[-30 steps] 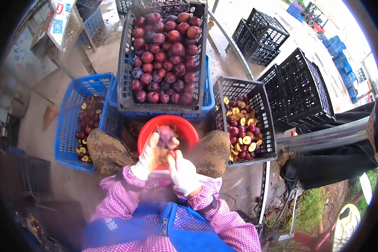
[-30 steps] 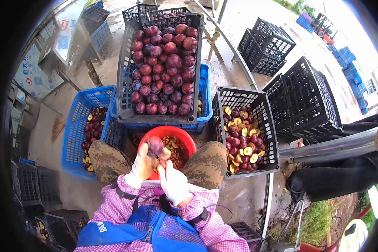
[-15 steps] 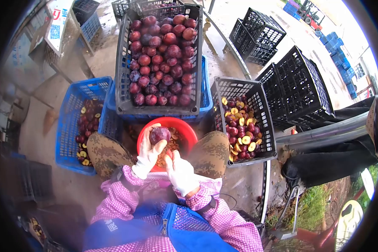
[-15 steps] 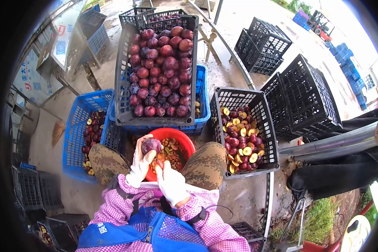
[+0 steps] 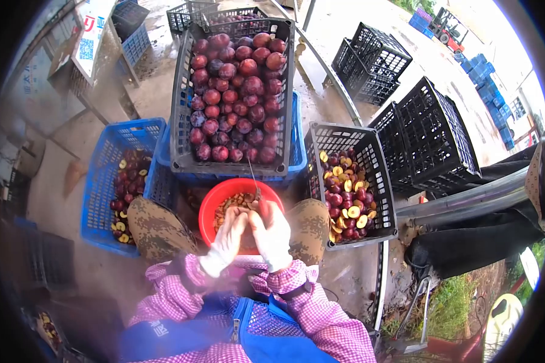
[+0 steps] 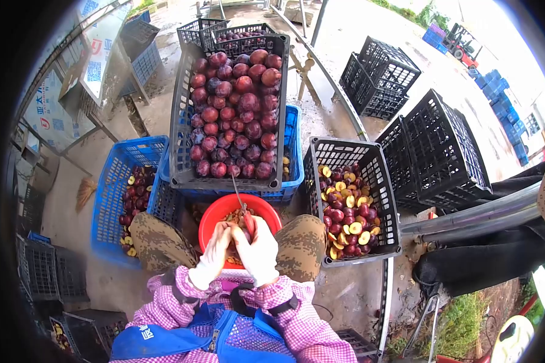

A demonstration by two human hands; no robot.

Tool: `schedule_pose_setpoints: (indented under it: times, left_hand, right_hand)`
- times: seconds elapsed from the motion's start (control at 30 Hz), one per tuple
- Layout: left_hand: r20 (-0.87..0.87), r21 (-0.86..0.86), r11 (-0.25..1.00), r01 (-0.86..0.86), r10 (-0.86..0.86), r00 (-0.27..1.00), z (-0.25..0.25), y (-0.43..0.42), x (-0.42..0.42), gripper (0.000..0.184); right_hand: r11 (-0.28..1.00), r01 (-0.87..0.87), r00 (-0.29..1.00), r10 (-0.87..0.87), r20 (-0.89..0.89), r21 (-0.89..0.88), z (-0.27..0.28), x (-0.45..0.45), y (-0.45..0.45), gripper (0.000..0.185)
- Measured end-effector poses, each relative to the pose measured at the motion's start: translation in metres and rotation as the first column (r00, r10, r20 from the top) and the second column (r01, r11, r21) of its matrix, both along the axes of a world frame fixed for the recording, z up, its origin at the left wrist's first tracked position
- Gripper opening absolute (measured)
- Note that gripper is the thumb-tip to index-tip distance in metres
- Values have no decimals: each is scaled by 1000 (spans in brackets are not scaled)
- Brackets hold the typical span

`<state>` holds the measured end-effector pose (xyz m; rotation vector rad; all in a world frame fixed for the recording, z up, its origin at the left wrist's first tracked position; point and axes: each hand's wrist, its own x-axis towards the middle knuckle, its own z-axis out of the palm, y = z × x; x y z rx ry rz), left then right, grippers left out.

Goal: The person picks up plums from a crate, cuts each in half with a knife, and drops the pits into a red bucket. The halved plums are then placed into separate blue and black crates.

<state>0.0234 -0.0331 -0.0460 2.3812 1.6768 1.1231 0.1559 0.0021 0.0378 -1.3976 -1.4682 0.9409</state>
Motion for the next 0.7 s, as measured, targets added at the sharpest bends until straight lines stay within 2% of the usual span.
schedule_pose_setpoints:
  times: [0.03,0.07,0.1,0.13,0.17,0.2,0.23,0.27,0.33,0.4,0.43,0.47,0.5,0.53,0.57,0.6,0.63,0.7]
  left_hand:
    - [72,-138,990,37,-28,997,4,-9,3,47]
    - [78,-147,989,27,-16,997,12,-9,7,47]
    - [702,-486,837,253,201,683,23,-2,12,36]
    - [811,-489,616,617,582,62,34,1,15,33]
    - [807,-492,621,610,588,53,46,2,14,33]
    - [738,-522,521,675,673,51,59,2,12,39]
    - [661,-535,412,738,748,61,65,2,11,47]
    - [661,-533,415,737,748,57,59,0,8,47]
    - [641,-247,280,927,765,-60,31,-2,-3,48]
    - [466,-62,138,989,880,-93,38,-6,-7,42]
    - [656,-222,94,970,751,77,34,-8,-4,59]
    - [773,-387,86,918,574,271,36,-10,-2,76]
    - [488,11,74,997,870,-70,41,-11,-3,74]
    - [385,115,23,993,921,-65,46,-3,-1,69]
    - [428,127,15,992,901,-69,43,2,-1,67]
    - [465,139,11,990,882,-75,42,6,0,65]
    - [493,60,23,998,869,-50,45,10,-2,65]
    - [567,-14,117,993,819,-89,49,15,-3,62]
  right_hand:
    - [996,40,998,-43,40,77,1,-3,1,21]
    - [997,29,998,-32,46,68,-2,-4,0,21]
    - [995,22,999,-26,45,98,-7,-4,0,21]
    - [992,13,999,-18,43,125,-12,-5,-2,23]
    - [979,-8,997,-8,75,204,-16,-5,-2,22]
    - [980,-17,997,2,75,199,-18,-3,-2,22]
    - [958,-90,994,70,81,273,-19,0,-2,21]
    - [924,-160,986,136,92,348,-19,3,0,20]
    - [906,-196,980,169,103,377,-17,6,4,19]
    - [807,-411,909,398,125,425,-10,12,9,19]
    - [713,-544,839,465,283,443,-4,16,11,19]
    - [684,-595,804,510,306,423,-4,18,13,15]
    - [762,-524,849,506,155,381,-4,18,8,12]
    - [825,-454,878,479,10,335,-2,17,9,10]
    - [920,-362,881,391,-265,153,-19,16,10,5]
    - [959,-283,885,258,-388,-7,-23,17,12,17]
    - [974,-206,833,126,-539,-91,-30,22,15,23]
    - [963,-106,633,-127,-764,-248,-46,34,19,39]
